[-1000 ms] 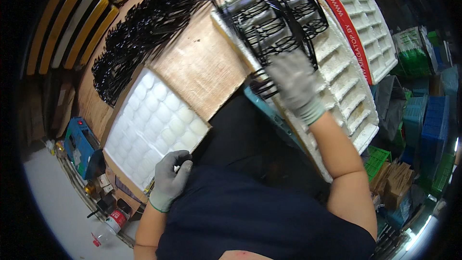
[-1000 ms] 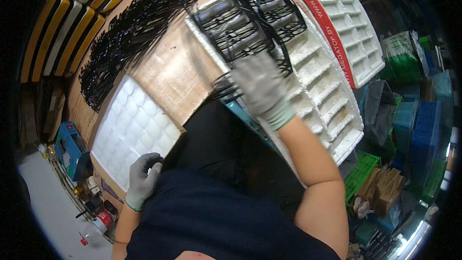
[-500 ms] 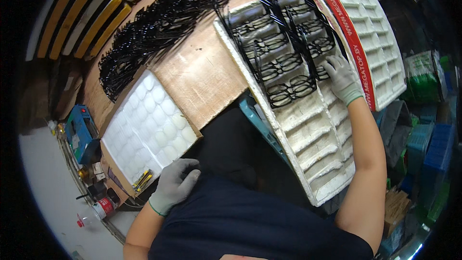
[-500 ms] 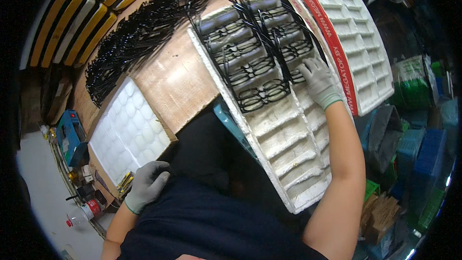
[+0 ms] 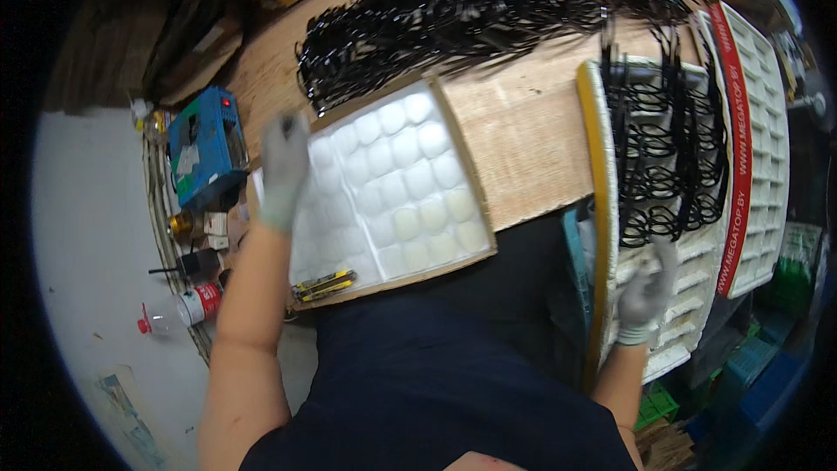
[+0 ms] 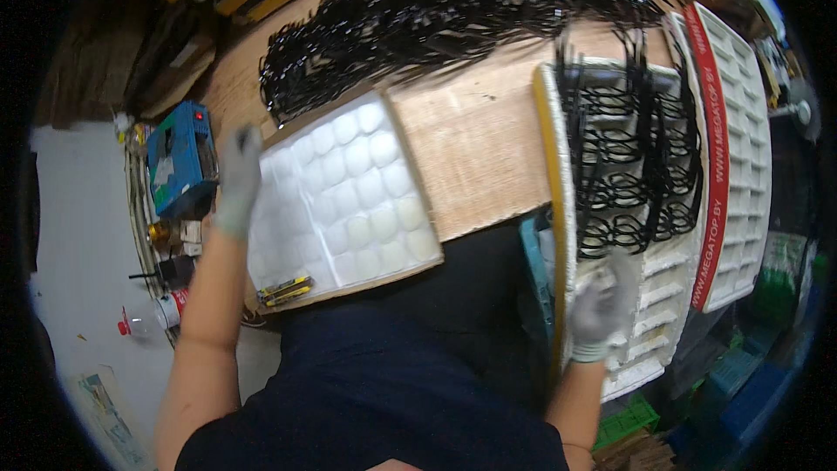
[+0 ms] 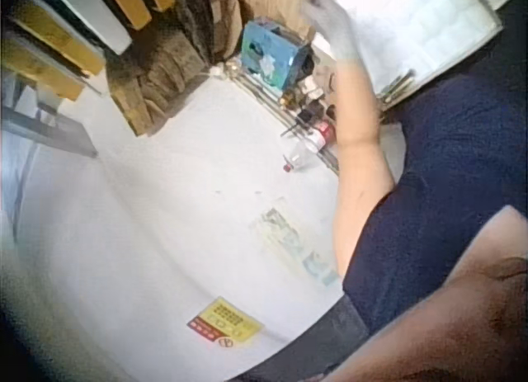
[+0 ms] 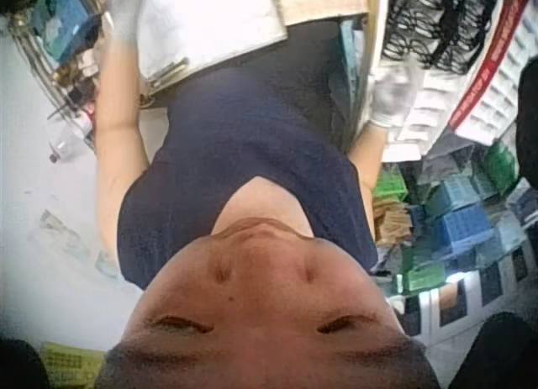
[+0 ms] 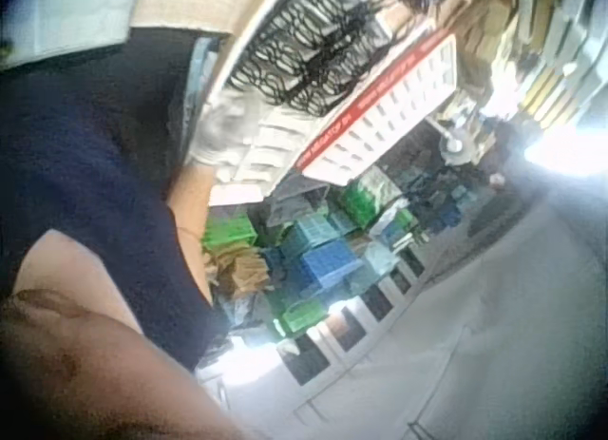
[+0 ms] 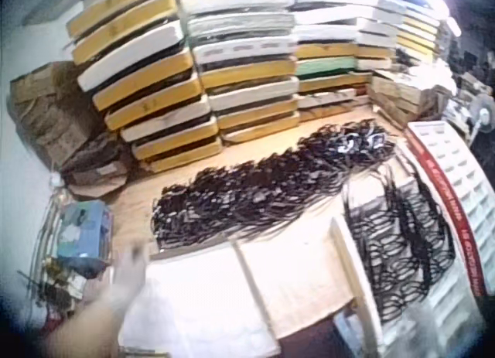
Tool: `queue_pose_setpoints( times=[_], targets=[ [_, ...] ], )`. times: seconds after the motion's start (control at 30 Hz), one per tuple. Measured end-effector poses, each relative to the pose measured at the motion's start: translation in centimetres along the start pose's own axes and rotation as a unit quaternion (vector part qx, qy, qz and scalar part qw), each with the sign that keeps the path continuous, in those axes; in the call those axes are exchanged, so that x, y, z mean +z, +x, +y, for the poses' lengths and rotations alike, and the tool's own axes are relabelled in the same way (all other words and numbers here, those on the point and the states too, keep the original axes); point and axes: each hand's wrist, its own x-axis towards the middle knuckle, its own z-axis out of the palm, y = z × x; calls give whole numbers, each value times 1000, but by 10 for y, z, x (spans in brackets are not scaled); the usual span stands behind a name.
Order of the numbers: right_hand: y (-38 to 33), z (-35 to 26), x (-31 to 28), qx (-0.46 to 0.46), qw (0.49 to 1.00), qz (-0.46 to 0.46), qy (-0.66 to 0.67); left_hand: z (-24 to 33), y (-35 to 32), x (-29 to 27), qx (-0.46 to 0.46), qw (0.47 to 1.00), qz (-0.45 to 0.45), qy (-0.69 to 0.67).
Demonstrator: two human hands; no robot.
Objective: The person assembles eyeglasses by inserting lenses into frames and adjusting the temples. They handle multiple frames one at a time, place each completed pair into a white foam tray, and repeat the process throughout the clip.
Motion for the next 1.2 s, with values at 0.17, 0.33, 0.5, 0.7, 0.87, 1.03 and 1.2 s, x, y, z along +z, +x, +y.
queue_pose_setpoints(
  times=[0.17,0.33,0.5,0.7,0.87,1.03,1.2],
  targets=[
    [23,-137,128,-41,961,-248,117,-64,136,39,-298,899,-77,-312],
    [30,-193,200,-100,906,-406,70,-84,149,60,-339,829,-190,-402],
    [14,-243,258,-274,792,-537,102,-48,131,41,-295,859,-124,-399],
    [-8,-295,300,-404,663,-630,-26,-73,127,-12,-263,855,-37,-446],
    [-19,-298,302,-440,648,-621,-36,-64,45,-106,-28,955,44,-291],
    [-37,-289,298,-437,698,-565,-58,-88,-98,-164,35,988,-8,-150],
    [-42,-288,296,-454,702,-546,-60,-103,-190,-191,-69,957,-11,-281]
  ],
)
